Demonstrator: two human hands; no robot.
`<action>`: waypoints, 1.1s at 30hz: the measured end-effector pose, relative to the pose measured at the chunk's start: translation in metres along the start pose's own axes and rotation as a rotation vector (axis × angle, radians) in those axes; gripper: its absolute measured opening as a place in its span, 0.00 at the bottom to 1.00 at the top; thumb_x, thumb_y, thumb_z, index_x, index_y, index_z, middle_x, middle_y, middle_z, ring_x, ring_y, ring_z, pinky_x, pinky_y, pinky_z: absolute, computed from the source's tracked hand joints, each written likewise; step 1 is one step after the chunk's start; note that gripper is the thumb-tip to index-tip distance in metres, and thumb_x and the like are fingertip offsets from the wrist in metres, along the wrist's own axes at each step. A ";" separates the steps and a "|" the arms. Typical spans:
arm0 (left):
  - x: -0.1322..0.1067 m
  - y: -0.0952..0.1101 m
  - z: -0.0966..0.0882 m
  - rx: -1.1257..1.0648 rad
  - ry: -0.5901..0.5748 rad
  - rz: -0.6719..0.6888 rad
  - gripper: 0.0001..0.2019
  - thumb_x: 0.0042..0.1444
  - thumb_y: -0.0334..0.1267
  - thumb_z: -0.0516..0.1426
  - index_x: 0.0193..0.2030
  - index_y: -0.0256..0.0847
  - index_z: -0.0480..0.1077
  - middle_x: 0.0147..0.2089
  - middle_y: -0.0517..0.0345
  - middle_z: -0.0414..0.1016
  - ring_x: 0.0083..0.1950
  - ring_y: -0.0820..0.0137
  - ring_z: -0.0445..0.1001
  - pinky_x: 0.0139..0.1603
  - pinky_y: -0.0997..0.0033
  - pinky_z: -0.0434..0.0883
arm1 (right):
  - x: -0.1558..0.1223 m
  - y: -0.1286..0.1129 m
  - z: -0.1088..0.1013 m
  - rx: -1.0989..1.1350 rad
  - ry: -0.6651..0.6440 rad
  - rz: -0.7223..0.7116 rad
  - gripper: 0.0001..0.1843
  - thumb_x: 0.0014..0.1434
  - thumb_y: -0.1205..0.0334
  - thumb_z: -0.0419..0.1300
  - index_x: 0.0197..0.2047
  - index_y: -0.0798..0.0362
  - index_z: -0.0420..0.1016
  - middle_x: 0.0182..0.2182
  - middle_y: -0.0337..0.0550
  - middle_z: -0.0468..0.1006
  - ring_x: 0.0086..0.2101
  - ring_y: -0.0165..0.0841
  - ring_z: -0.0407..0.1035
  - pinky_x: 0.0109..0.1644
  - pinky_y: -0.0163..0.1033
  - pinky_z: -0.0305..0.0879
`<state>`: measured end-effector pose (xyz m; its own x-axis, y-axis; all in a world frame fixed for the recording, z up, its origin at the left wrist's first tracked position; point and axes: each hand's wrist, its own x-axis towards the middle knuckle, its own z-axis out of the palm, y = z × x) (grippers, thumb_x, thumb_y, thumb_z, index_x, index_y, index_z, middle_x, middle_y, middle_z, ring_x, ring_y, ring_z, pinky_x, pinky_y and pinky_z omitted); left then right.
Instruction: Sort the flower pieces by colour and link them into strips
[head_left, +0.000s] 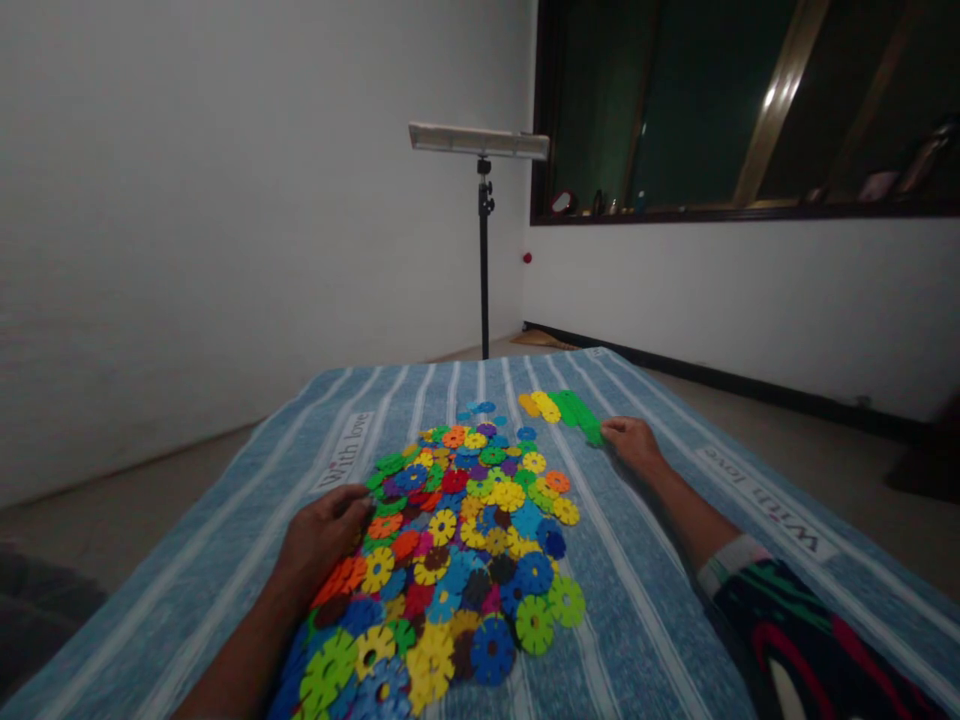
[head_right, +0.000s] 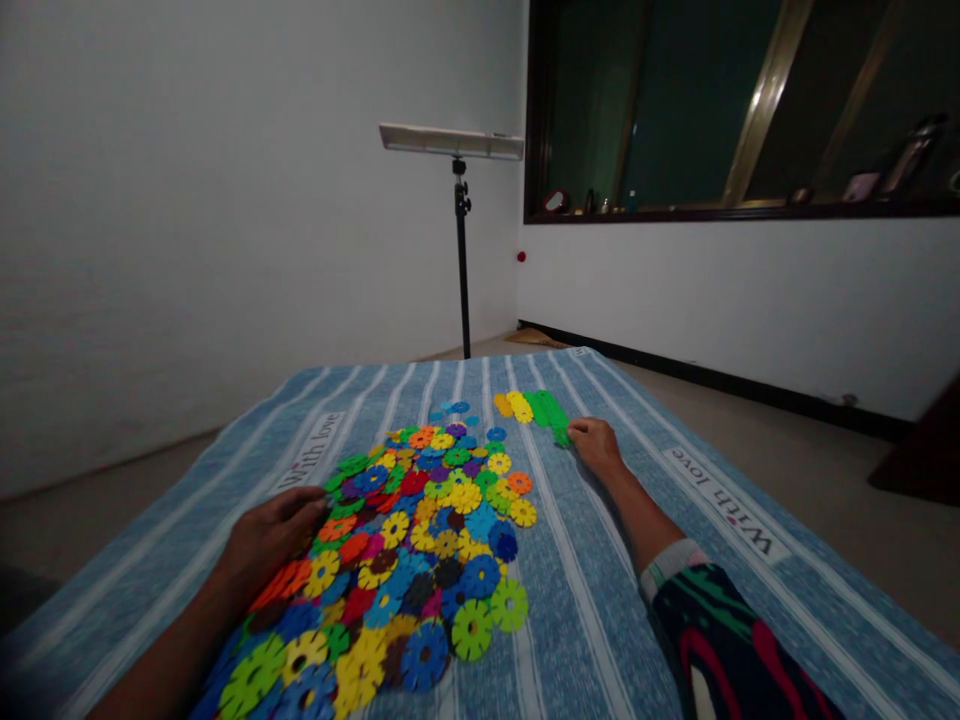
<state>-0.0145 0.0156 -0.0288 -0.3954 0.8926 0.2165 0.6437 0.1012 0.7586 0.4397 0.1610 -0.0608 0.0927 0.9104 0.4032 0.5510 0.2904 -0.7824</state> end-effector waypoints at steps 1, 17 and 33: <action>0.000 0.002 -0.001 0.011 0.004 0.002 0.17 0.40 0.52 0.57 0.32 0.44 0.77 0.30 0.59 0.81 0.33 0.63 0.78 0.32 0.72 0.73 | 0.003 0.006 -0.006 -0.028 0.014 0.001 0.12 0.45 0.59 0.57 0.26 0.53 0.81 0.28 0.43 0.81 0.34 0.39 0.74 0.41 0.41 0.66; -0.004 0.010 -0.001 -0.013 0.007 -0.079 0.17 0.37 0.52 0.58 0.30 0.44 0.76 0.25 0.61 0.79 0.27 0.65 0.75 0.25 0.72 0.71 | 0.022 0.027 0.003 -0.166 -0.021 -0.022 0.13 0.51 0.60 0.56 0.31 0.50 0.83 0.31 0.40 0.83 0.37 0.37 0.75 0.44 0.38 0.66; -0.010 0.017 -0.001 -0.099 -0.012 -0.073 0.16 0.37 0.51 0.59 0.30 0.43 0.75 0.23 0.62 0.76 0.27 0.65 0.75 0.27 0.72 0.71 | -0.023 -0.012 0.017 -0.255 0.012 -0.227 0.14 0.56 0.60 0.53 0.34 0.52 0.81 0.36 0.46 0.79 0.40 0.36 0.71 0.48 0.39 0.63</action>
<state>-0.0003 0.0081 -0.0177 -0.4308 0.8896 0.1517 0.5455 0.1228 0.8291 0.4169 0.1415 -0.0688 -0.0475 0.8270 0.5603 0.7482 0.4010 -0.5285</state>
